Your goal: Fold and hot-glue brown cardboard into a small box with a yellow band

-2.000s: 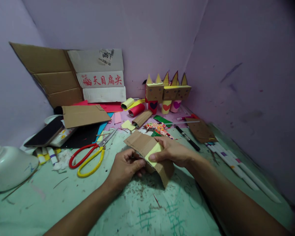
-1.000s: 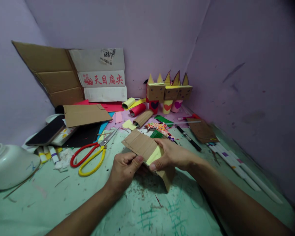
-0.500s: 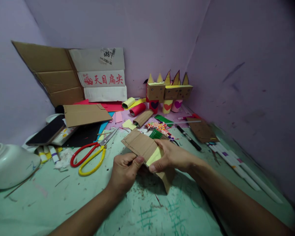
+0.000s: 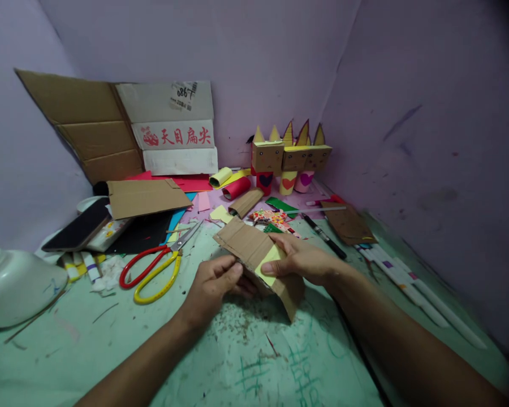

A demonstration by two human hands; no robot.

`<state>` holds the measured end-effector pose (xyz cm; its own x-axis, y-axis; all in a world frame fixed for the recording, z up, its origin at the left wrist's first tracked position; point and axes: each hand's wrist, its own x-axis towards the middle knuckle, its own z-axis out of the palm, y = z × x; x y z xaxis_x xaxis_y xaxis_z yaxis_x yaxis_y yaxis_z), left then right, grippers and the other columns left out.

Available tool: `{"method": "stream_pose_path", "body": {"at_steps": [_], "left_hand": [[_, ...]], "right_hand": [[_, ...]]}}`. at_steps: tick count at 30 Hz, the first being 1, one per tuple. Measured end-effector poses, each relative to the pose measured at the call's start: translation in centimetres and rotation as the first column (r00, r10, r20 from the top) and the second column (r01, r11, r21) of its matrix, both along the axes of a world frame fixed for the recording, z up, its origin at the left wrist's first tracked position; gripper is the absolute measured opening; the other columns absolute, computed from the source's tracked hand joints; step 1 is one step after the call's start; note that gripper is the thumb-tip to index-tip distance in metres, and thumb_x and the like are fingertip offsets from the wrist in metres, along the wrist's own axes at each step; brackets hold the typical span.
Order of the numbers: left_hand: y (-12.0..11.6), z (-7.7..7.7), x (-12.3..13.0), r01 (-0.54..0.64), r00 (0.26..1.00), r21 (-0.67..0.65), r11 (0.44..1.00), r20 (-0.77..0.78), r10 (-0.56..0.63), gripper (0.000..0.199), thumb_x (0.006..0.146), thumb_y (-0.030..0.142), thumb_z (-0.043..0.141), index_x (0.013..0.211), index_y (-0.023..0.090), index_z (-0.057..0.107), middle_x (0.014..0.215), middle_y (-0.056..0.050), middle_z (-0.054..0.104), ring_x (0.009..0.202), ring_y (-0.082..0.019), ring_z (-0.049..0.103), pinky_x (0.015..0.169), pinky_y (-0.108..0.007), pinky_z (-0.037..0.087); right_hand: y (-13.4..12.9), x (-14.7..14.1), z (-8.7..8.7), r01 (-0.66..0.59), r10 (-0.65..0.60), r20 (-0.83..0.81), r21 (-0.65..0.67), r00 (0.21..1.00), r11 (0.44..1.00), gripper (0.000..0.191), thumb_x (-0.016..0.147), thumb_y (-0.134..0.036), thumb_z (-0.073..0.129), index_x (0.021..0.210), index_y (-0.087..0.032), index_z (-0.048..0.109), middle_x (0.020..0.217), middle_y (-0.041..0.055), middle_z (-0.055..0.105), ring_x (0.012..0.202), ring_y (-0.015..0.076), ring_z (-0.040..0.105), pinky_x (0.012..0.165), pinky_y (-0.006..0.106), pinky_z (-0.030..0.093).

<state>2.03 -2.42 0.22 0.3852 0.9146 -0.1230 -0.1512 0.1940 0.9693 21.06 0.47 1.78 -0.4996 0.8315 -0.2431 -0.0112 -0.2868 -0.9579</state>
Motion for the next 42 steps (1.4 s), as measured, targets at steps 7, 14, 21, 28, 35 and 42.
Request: {"method": "stream_pose_path", "body": {"at_steps": [7, 14, 21, 28, 35, 42], "left_hand": [[-0.2, 0.3, 1.0, -0.115, 0.981, 0.037, 0.993, -0.154, 0.119, 0.010, 0.062, 0.023, 0.065, 0.062, 0.014, 0.064, 0.055, -0.004, 0.068, 0.050, -0.016, 0.064, 0.052, -0.026, 0.052], [0.0, 0.4, 0.6, -0.080, 0.977, 0.097, 0.992, -0.188, 0.097, 0.013, 0.064, 0.026, 0.064, 0.061, 0.014, 0.067, 0.055, -0.003, 0.067, 0.051, -0.016, 0.063, 0.052, -0.026, 0.052], [-0.1, 0.6, 0.6, -0.083, 0.973, 0.128, 0.988, -0.205, 0.108, 0.024, 0.067, 0.036, 0.064, 0.054, 0.016, 0.065, 0.050, -0.003, 0.067, 0.045, -0.016, 0.062, 0.048, -0.025, 0.052], [-0.1, 0.6, 0.8, -0.137, 0.969, 0.123, 0.983, -0.190, 0.158, 0.027, 0.066, 0.036, 0.066, 0.049, 0.015, 0.062, 0.046, -0.002, 0.064, 0.043, -0.014, 0.060, 0.046, -0.022, 0.051], [0.2, 0.8, 0.8, -0.149, 0.987, 0.009, 0.989, -0.061, 0.150, 0.025, 0.064, 0.029, 0.070, 0.082, 0.013, 0.065, 0.065, -0.001, 0.069, 0.055, -0.014, 0.063, 0.053, -0.023, 0.052], [-0.3, 0.0, 0.6, -0.070, 0.987, 0.097, 0.993, -0.136, 0.083, 0.022, 0.057, 0.010, 0.067, 0.078, 0.014, 0.069, 0.070, -0.001, 0.071, 0.063, -0.016, 0.064, 0.061, -0.024, 0.052]], "right_hand": [[0.1, -0.4, 0.1, 0.003, -0.001, 0.026, -0.059, 1.000, 0.998, 0.052, 0.046, -0.022, 0.080, 0.094, -0.014, 0.062, 0.080, 0.0030, 0.068, 0.063, 0.0154, 0.060, 0.059, 0.028, 0.049], [-0.1, -0.7, 0.7, 0.061, -0.055, 0.090, -0.067, 0.994, 0.996, 0.040, 0.042, -0.019, 0.080, 0.077, -0.017, 0.059, 0.066, -0.0021, 0.064, 0.059, 0.0146, 0.058, 0.054, 0.026, 0.047], [-0.2, -0.7, 0.2, 0.006, -0.003, 0.058, -0.051, 0.998, 0.999, 0.043, 0.044, -0.022, 0.080, 0.083, -0.016, 0.062, 0.069, -0.0011, 0.064, 0.062, 0.0140, 0.056, 0.057, 0.026, 0.045], [-0.5, -1.3, -0.1, 0.012, -0.013, 0.029, 0.016, 1.000, 1.000, 0.043, 0.048, -0.025, 0.078, 0.086, -0.016, 0.060, 0.074, 0.0011, 0.064, 0.066, 0.0157, 0.056, 0.062, 0.028, 0.045], [-0.1, -0.6, 0.3, 0.082, -0.089, 0.111, 0.068, 0.990, 0.994, 0.043, 0.049, -0.023, 0.076, 0.087, -0.016, 0.058, 0.077, 0.0012, 0.064, 0.068, 0.0165, 0.057, 0.063, 0.028, 0.045], [-0.2, 0.3, 2.6, -0.113, 0.003, 0.281, 0.376, 0.960, 0.919, 0.051, 0.054, -0.019, 0.077, 0.101, -0.016, 0.058, 0.090, 0.0010, 0.061, 0.081, 0.0181, 0.057, 0.068, 0.027, 0.045]]}}
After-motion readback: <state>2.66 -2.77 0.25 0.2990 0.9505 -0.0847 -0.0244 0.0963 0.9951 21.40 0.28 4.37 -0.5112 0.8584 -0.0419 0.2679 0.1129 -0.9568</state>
